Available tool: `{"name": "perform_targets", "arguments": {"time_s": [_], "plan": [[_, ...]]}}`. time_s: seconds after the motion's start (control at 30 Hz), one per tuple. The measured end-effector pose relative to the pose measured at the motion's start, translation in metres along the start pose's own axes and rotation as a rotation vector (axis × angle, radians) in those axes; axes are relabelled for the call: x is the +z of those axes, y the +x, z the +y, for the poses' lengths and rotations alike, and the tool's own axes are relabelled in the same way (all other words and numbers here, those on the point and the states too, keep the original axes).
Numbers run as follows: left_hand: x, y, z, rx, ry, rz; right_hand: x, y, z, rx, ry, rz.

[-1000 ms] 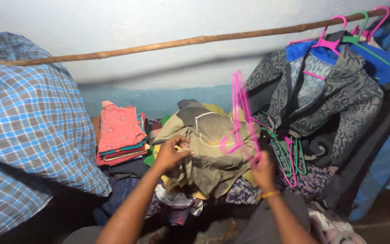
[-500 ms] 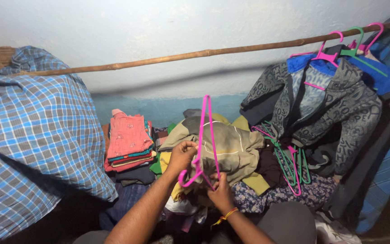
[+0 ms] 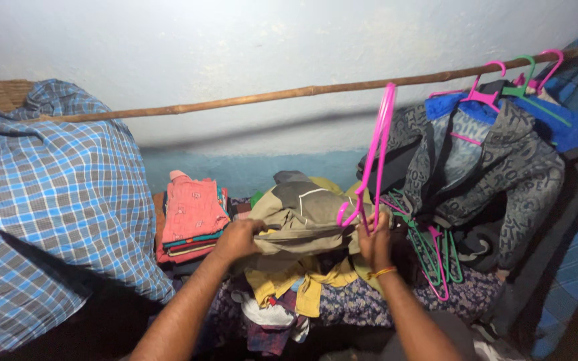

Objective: The person sits on the floor and organizes a pile of clothes by placing them on hangers and hanging them on a bamboo rod. They handle several garments including a patterned shirt, a gray t-shirt, and a yellow hoodie, using pink plastic hangers.

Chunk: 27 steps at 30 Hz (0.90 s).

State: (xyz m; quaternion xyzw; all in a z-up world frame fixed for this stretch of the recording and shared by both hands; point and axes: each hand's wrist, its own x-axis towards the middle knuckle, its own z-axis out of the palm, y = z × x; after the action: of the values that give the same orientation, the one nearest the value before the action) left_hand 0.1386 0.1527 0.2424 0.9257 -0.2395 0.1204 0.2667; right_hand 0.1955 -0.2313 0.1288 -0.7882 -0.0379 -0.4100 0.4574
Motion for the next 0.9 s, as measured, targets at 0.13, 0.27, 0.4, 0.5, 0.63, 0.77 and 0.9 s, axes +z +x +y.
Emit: {"name": "perform_targets", "arguments": {"time_s": [0.13, 0.27, 0.4, 0.5, 0.63, 0.77, 0.9], "plan": [[0.003, -0.003, -0.004, -0.067, 0.246, 0.063, -0.028, 0.054, -0.025, -0.078, 0.133, -0.129], [-0.024, 0.021, 0.007, -0.18, 0.187, 0.346, -0.057, 0.115, -0.071, -0.284, 0.081, -0.072], [-0.067, 0.056, 0.046, -0.202, 0.092, 0.641, -0.067, 0.16, -0.121, -0.183, 0.098, 0.058], [-0.099, 0.079, 0.074, 0.003, 0.116, 0.987, -0.074, 0.18, -0.143, -0.163, 0.149, 0.269], [-0.084, 0.074, 0.07, 0.072, 0.312, 1.25, -0.078, 0.17, -0.122, -0.505, 0.258, 0.431], [0.002, 0.004, 0.01, 0.337, 0.325, 0.589, -0.079, 0.089, -0.043, -0.198, 0.285, 0.097], [0.101, -0.078, -0.036, 0.022, 0.225, -0.008, -0.088, 0.016, 0.035, 0.119, 0.094, -0.048]]}}
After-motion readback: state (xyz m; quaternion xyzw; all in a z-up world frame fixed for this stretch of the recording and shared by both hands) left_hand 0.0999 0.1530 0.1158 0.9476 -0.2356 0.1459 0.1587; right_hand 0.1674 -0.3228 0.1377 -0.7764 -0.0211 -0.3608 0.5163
